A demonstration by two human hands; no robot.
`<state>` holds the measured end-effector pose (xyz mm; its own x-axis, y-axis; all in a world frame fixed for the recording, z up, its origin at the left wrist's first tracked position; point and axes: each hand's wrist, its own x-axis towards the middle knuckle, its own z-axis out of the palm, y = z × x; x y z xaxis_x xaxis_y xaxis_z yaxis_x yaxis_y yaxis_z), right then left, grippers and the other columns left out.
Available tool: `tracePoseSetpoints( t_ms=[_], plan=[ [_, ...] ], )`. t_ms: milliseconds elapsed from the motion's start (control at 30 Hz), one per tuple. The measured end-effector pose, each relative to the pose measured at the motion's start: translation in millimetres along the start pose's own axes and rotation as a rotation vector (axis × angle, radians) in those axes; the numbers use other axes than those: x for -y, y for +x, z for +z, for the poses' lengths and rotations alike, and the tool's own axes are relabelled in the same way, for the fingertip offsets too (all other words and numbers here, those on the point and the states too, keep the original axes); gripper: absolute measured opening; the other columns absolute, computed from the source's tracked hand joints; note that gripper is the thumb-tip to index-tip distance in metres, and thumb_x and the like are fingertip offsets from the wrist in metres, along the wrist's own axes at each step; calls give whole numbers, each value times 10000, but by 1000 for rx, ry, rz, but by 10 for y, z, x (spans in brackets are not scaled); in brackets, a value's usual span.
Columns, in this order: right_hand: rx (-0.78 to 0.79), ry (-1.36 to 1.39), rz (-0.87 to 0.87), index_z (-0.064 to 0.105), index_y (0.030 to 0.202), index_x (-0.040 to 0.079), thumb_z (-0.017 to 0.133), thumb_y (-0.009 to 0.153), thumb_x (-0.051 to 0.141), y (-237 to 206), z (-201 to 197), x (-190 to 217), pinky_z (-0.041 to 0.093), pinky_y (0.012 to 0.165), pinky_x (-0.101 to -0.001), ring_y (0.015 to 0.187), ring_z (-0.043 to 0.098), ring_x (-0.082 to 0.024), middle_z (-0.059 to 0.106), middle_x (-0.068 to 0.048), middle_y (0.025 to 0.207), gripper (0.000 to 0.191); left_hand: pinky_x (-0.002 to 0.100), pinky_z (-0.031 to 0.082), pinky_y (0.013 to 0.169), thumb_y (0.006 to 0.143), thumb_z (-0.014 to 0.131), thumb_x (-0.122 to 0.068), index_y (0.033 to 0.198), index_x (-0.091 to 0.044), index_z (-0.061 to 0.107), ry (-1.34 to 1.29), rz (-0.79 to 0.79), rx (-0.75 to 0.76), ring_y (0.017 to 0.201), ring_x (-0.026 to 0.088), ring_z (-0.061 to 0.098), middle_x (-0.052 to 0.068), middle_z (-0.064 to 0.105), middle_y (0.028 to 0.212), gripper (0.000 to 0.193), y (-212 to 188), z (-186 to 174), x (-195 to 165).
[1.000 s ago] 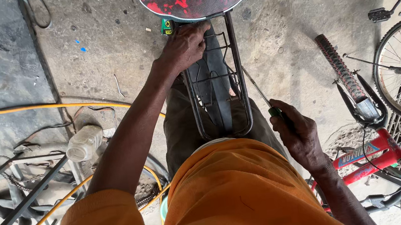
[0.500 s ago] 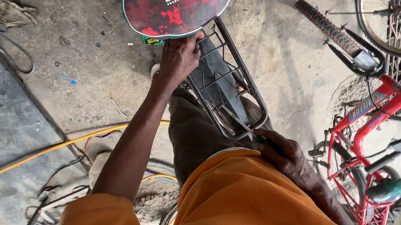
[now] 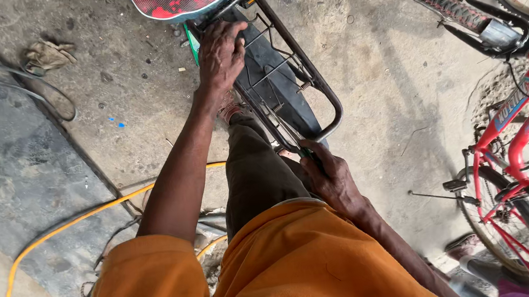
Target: The person repairs the rear of a bicycle, using a screwdriver to tighten fasteners on the rear rack and mudguard while another person steadies the bike. The person works around the rack, repositioning and driving screws at several points along it.
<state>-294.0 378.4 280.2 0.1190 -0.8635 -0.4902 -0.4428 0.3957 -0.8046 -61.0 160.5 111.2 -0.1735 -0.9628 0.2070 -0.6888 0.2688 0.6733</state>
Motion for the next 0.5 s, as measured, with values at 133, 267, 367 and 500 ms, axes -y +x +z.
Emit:
tracePoseSetpoints(
  t_ms=[133, 267, 367, 500],
  plan=[
    [-91, -25, -135, 564, 1357, 56, 606, 1022, 119, -19, 209, -124, 539, 690, -341, 781, 701, -185, 716, -126, 911, 343, 476, 485, 935, 931, 761, -193, 1019, -101, 650, 39, 116, -59, 1046, 322, 614, 117, 656, 1036, 168, 123, -98, -39],
    [-153, 50, -140, 557, 1369, 65, 579, 1032, 122, -78, 379, -208, 565, 740, -338, 864, 737, -209, 746, -132, 943, 343, 477, 489, 937, 920, 799, -202, 890, -88, 655, -23, 80, -23, 1025, 310, 615, 88, 634, 985, 187, 172, -207, -107],
    [-191, 17, -146, 564, 1362, 67, 592, 1024, 122, -65, 479, -224, 564, 737, -338, 832, 729, -217, 727, -127, 910, 344, 479, 479, 939, 890, 824, -192, 831, -74, 638, -53, 144, -83, 1019, 315, 611, 87, 621, 959, 228, 164, -202, -131],
    [-321, -96, -346, 577, 1352, 51, 614, 1031, 101, -45, 607, -161, 564, 755, -325, 865, 704, -190, 691, -134, 1013, 326, 480, 472, 933, 818, 857, -200, 737, -105, 634, -61, 156, -51, 984, 327, 606, 99, 615, 928, 256, 185, -119, -126]
  ],
)
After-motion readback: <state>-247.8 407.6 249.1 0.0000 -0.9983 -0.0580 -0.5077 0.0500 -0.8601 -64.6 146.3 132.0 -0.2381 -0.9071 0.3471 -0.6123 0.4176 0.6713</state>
